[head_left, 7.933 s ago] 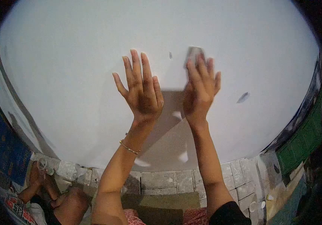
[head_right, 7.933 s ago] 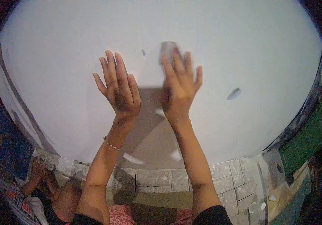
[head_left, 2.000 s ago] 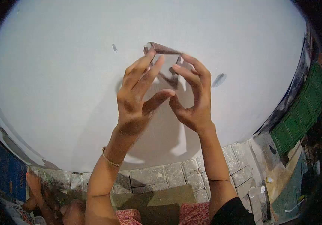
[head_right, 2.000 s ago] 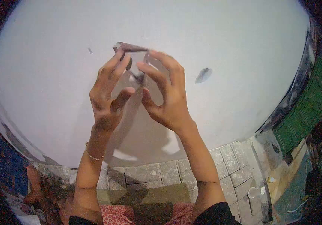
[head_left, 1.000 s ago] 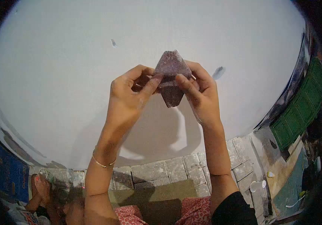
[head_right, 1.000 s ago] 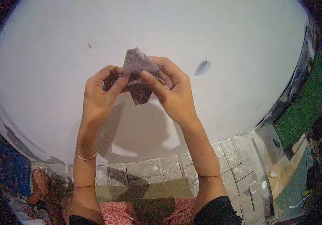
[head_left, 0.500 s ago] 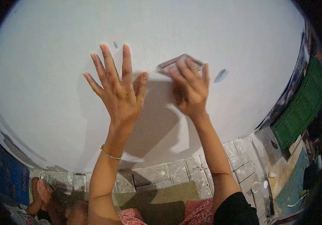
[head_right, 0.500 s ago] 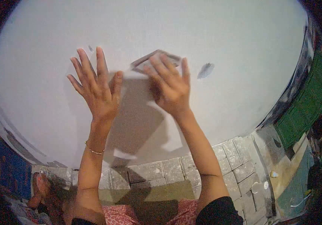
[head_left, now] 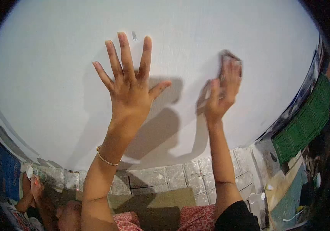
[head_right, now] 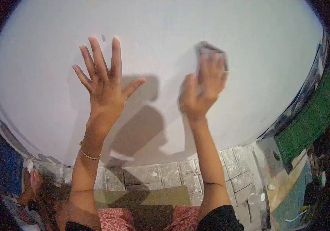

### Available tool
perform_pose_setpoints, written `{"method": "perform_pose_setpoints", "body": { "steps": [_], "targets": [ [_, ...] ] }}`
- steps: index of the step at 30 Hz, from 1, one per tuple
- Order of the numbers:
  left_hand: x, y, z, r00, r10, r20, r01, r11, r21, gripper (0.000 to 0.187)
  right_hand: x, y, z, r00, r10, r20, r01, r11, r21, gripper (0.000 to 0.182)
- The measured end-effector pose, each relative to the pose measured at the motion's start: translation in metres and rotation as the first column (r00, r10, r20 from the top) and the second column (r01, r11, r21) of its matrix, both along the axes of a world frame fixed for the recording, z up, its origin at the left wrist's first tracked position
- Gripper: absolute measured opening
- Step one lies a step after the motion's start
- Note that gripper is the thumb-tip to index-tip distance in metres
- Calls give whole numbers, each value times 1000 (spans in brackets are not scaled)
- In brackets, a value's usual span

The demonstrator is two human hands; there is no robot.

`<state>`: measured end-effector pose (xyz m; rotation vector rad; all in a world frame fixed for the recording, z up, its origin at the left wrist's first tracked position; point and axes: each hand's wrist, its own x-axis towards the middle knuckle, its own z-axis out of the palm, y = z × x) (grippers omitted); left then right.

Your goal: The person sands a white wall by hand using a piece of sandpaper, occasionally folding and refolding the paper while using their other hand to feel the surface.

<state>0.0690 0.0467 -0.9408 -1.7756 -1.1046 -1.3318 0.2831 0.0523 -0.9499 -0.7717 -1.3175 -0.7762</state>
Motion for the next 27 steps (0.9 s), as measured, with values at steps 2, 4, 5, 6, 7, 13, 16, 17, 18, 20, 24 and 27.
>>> {"method": "perform_pose_setpoints", "body": {
  "steps": [2, 4, 5, 6, 7, 13, 16, 17, 18, 20, 24, 27],
  "targets": [
    [0, 1, -1, 1000, 8, -30, -8, 1000, -21, 102, -14, -9, -1, 952, -89, 291, 114, 991, -70, 38],
    [-1, 0, 1, 999, 9, -43, -10, 1000, -18, 104, -6, -9, 8, 960, -168, 224, 181, 983, -38, 37],
    [0, 1, -2, 999, 15, -32, -16, 1000, -24, 107, 3, -6, 11, 955, -238, 178, 244, 970, -14, 36],
    [-1, 2, -3, 1000, 19, -23, -19, 999, -32, 107, 14, 0, 11, 988, -156, -12, 155, 987, -47, 37],
    [-1, 2, -3, 999, 14, -29, -14, 1000, -26, 111, 14, 2, 16, 973, 3, -233, -14, 999, -46, 39],
    [1, 3, -1, 998, 10, -56, -13, 999, -42, 125, -21, -2, 2, 953, -124, 277, 154, 984, -86, 44],
    [0, 3, -3, 999, 8, -46, -11, 998, -56, 127, -2, 2, 16, 979, -144, -146, 137, 989, -58, 40],
    [-1, 3, -4, 999, 2, -49, -4, 999, -37, 127, 1, 5, 22, 935, 81, -346, -81, 997, 14, 41],
    [-1, 3, -4, 999, 0, -40, -1, 999, -32, 127, 1, 4, 23, 938, 63, -340, -67, 998, -1, 43],
    [-3, -4, -2, 998, -33, -47, 28, 995, -92, 127, -4, 4, 12, 985, -37, -167, 29, 998, -50, 49],
    [-1, -8, -1, 997, -75, -17, 72, 991, -110, 128, -2, -1, 1, 942, -198, 271, 223, 973, -62, 51],
    [-1, -9, -1, 996, -80, -25, 78, 994, -76, 126, 17, -1, 14, 939, 44, -342, -87, 990, -110, 50]
  ]
}}
